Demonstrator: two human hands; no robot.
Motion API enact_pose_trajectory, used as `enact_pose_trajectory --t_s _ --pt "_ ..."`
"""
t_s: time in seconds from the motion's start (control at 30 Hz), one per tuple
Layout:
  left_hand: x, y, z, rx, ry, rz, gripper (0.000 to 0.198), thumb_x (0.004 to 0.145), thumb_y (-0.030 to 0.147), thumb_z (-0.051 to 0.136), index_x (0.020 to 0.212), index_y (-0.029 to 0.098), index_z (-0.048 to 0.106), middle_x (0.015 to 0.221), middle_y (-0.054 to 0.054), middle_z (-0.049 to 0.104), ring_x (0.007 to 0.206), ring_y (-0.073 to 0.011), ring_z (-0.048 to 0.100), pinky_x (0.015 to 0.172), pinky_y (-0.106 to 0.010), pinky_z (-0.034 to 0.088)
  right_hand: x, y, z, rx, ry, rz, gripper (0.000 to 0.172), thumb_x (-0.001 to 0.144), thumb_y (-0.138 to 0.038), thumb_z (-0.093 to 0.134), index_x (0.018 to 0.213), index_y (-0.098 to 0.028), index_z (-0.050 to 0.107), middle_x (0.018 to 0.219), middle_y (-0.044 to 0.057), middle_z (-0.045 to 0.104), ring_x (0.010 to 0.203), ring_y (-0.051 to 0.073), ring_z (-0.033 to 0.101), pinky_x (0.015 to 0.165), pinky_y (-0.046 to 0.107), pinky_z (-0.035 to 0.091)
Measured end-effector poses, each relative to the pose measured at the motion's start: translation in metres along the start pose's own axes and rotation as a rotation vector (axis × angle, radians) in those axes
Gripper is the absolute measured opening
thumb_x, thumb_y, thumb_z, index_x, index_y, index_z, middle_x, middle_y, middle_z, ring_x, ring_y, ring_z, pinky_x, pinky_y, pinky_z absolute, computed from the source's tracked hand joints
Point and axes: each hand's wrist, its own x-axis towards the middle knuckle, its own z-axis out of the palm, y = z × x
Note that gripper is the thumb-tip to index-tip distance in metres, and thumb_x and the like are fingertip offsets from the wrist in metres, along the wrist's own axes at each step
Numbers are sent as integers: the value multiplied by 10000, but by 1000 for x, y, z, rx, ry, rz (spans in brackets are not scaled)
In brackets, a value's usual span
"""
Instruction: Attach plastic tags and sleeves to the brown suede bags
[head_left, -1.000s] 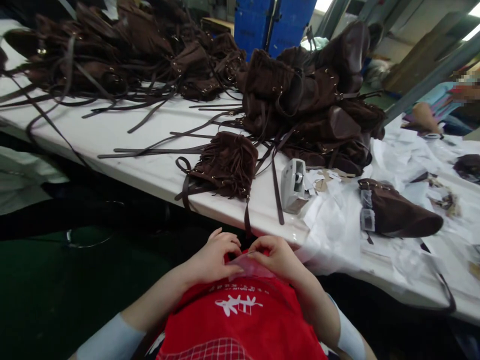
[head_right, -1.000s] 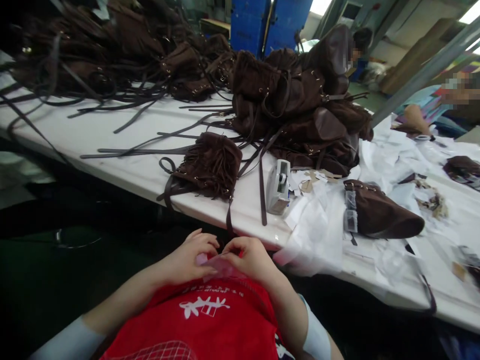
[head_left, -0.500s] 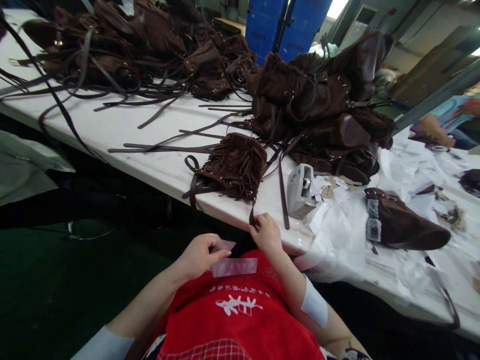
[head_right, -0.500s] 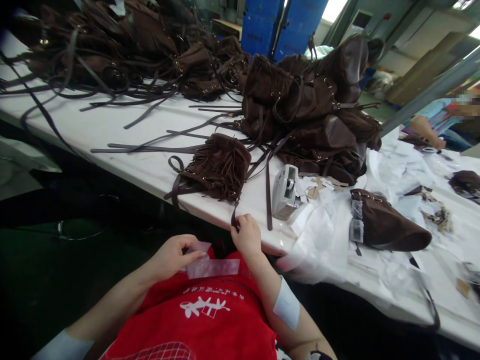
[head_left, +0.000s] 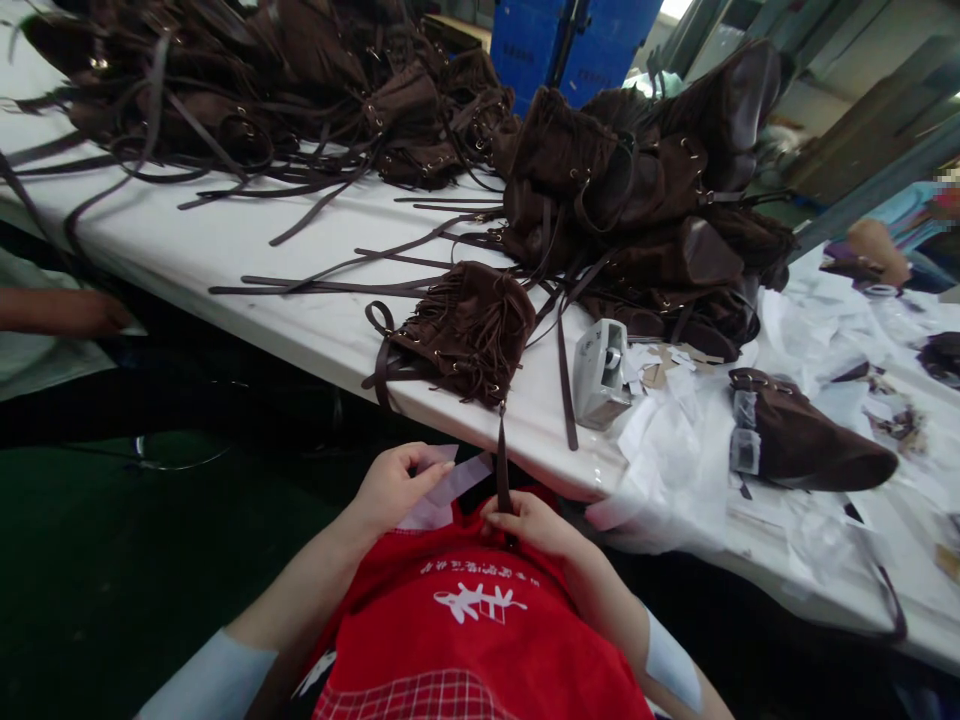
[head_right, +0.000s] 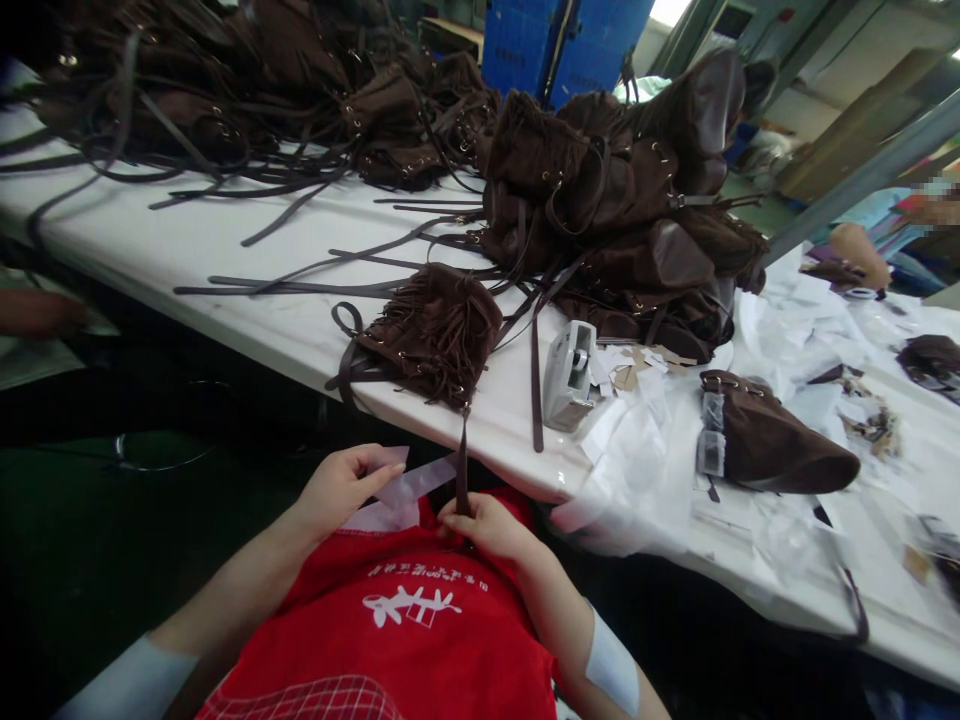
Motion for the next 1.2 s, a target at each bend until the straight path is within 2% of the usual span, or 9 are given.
enact_pose_trajectory --t_s 0.1,0.17,0.23,0.33,0.4,0.47,0.6,1.0,1.2 --pt "0 5 7 -31 -20 20 214 773 379 675 762 168 705 726 -29 698 677 -170 617 633 -268 473 -10 -8 1 -8 69 -79 384 799 -520 690 860 -142 661 650 4 638 567 107 537 584 250 397" --pt "-1 10 15 -55 -43 51 197 771 357 674 735 165 703 711 -26 684 670 -164 609 635 -265 471 -13 -21 4 31 41 -129 409 764 -462 751 1017 -155 657 624 -37 595 528 86 486 542 230 357" --pt "-2 16 22 -72 -72 93 189 776 335 662 715 161 702 693 -23 665 656 -155 595 619 -258 462 -12 -32 10 24 1 -146 507 688 -397 829 1096 -160 644 586 -71 542 491 67 429 501 213 311" --pt "-1 26 30 -79 -92 155 188 784 307 648 682 155 691 663 -18 636 625 -140 568 586 -244 444 -5 -37 21 9 29 -125 398 679 -446 818 872 -128 677 538 -61 516 450 58 388 452 213 271" --pt "0 33 30 -85 -88 190 192 790 304 647 681 153 693 674 -25 643 633 -139 570 590 -243 449 0 -35 26 30 63 -104 401 703 -508 776 708 -129 647 519 -37 529 434 64 397 434 217 275" --pt "1 38 26 -90 -76 211 187 797 308 648 711 155 711 722 -41 675 675 -151 598 619 -250 470 3 -31 27 37 67 -101 411 705 -519 769 652 -136 630 501 -28 535 428 69 406 426 217 283" --pt "5 43 18 -51 -53 209 193 794 322 660 723 155 725 750 -55 701 714 -170 627 663 -267 492 2 -25 22 17 41 -103 376 715 -489 776 659 -143 640 473 -34 527 406 64 377 404 212 255" --pt "7 42 21 -54 -19 102 245 738 348 686 593 153 649 602 -22 634 576 -133 551 553 -242 425 -2 -31 24 66 -24 -53 355 692 -449 808 789 -121 716 461 -57 493 395 53 365 395 204 243" --pt "5 42 25 -57 -18 43 292 729 386 688 565 153 625 547 -9 608 522 -116 505 503 -230 388 -1 -27 24 100 -33 -71 339 707 -442 798 718 -126 679 458 -52 497 397 52 362 399 207 228"
